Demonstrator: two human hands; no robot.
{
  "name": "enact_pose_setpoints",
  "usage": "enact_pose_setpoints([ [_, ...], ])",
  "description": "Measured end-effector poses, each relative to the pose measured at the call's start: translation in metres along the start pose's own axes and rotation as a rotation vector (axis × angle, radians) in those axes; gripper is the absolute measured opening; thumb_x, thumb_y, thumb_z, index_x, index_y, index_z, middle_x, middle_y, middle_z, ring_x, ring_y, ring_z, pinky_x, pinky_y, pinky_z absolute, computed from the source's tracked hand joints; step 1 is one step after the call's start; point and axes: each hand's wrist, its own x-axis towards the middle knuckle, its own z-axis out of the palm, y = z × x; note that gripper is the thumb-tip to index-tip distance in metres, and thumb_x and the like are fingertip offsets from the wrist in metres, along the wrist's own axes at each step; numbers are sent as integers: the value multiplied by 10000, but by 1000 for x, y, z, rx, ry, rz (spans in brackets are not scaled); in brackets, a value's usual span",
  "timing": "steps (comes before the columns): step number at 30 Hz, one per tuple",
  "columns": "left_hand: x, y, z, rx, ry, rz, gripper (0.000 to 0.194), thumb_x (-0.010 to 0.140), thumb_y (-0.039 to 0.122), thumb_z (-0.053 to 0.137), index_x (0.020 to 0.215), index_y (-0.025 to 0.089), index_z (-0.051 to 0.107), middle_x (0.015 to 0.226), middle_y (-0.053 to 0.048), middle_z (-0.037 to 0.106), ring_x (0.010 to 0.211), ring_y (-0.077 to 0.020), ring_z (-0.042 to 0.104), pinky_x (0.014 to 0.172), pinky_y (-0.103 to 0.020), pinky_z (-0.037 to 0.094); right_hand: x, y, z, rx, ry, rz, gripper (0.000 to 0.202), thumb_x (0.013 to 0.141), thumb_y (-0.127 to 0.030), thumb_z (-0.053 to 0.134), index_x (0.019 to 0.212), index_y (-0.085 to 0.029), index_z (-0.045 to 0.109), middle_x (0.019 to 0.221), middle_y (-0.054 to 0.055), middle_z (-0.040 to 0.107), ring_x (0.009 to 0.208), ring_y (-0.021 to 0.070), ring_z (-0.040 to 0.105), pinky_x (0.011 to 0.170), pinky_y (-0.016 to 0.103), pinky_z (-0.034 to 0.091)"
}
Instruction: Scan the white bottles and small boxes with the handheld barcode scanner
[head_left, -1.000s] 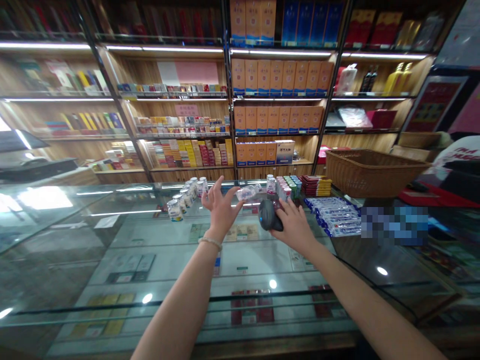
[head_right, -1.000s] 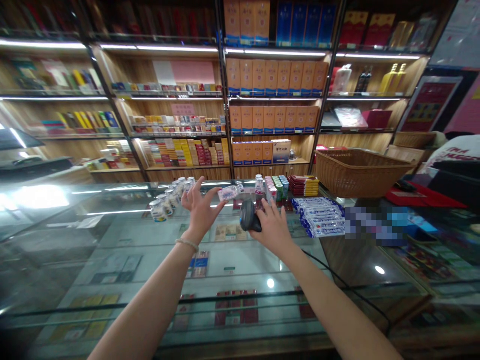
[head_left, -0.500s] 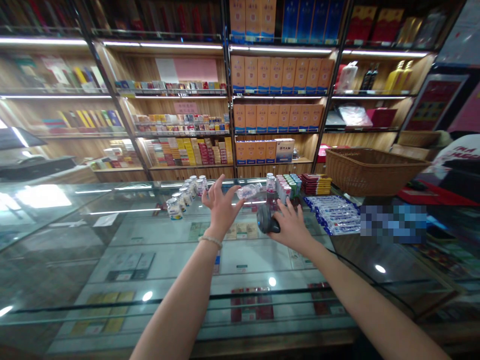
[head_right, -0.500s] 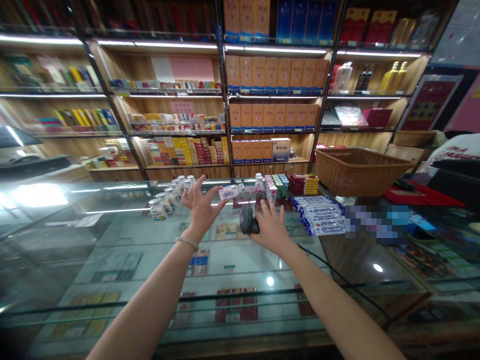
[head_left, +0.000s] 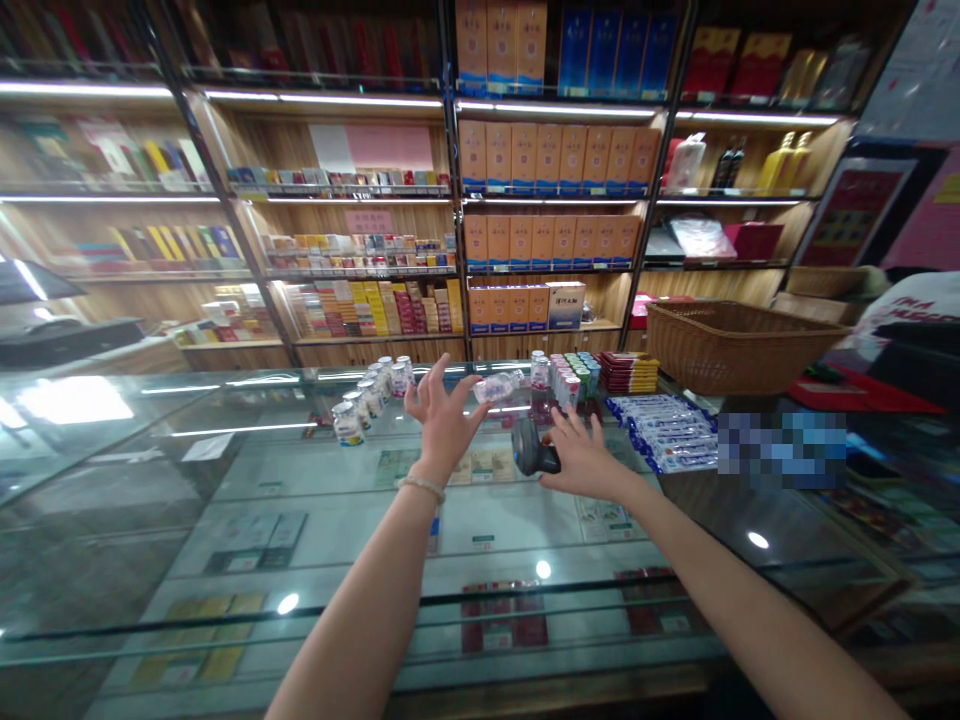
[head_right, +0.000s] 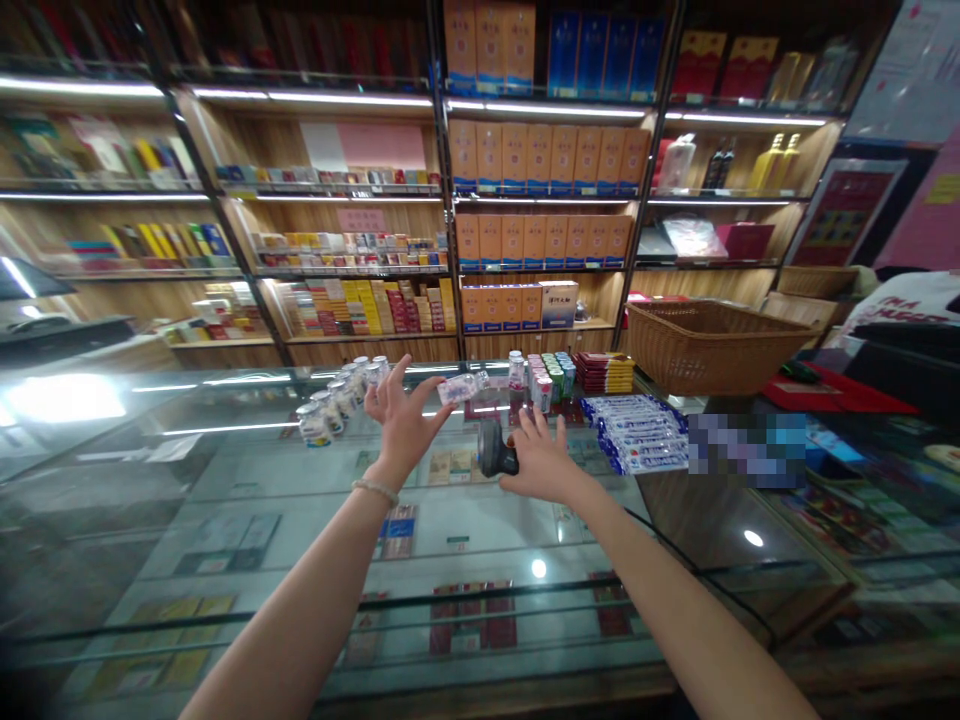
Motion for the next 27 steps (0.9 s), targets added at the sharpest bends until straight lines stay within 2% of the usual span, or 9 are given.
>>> enact_pose_setpoints([
  [3,0,-1,1,7,13,5,353,820,405,811,1158,325,748,1620,-143,417,1473,-376,395,1219,-645,150,5,5,-12,71,-53,12,717,766,-559,765,1350,-175,598,1715,208,201,1610,376,68,1249,663,38],
  [5,0,-2,2,10,17,15,361,814,409,817,1159,327,748,1618,-143,420,1472,-375,393,1224,-639,148,13,8,-19,132,-14,52,687,785,-614,741,1332,-216,620,1704,179,264,1606,373,108,1239,672,87],
  [9,-1,-1,3,17,10,25,368,816,423,815,1167,337,748,1619,-136,421,1470,-377,392,1227,-639,138,44,10,-24,270,208,125,448,918,-604,588,1164,-249,705,1636,106,422,1583,336,209,1234,609,193],
  [12,-2,0,4,21,8,30,363,823,427,810,1167,331,749,1616,-136,427,1467,-377,398,1230,-639,135,66,8,-17,377,392,153,406,970,-567,503,1097,-255,730,1564,77,514,1521,304,332,1220,544,259],
  [15,-2,0,4,22,6,42,350,832,432,800,1163,328,752,1614,-135,431,1463,-380,403,1229,-641,141,78,8,-5,443,491,194,398,994,-540,466,1094,-278,748,1527,52,557,1489,297,366,1204,549,288],
  [18,-2,0,5,19,-4,57,353,838,450,789,1167,328,750,1621,-131,421,1462,-379,404,1234,-634,136,79,12,4,438,498,219,391,1007,-518,467,1123,-286,759,1529,47,559,1489,287,364,1204,535,300],
  [22,-3,3,6,2,-20,88,365,847,457,778,1185,324,741,1633,-128,401,1472,-375,391,1240,-626,130,74,19,4,487,489,240,419,1015,-544,455,1165,-307,766,1525,35,564,1478,281,377,1212,511,301],
  [27,-6,12,6,-24,-44,105,370,839,456,786,1183,327,741,1618,-113,428,1460,-373,401,1247,-620,112,73,24,-1,574,505,237,473,978,-613,483,994,-272,810,1474,64,608,1447,312,409,1201,518,318],
])
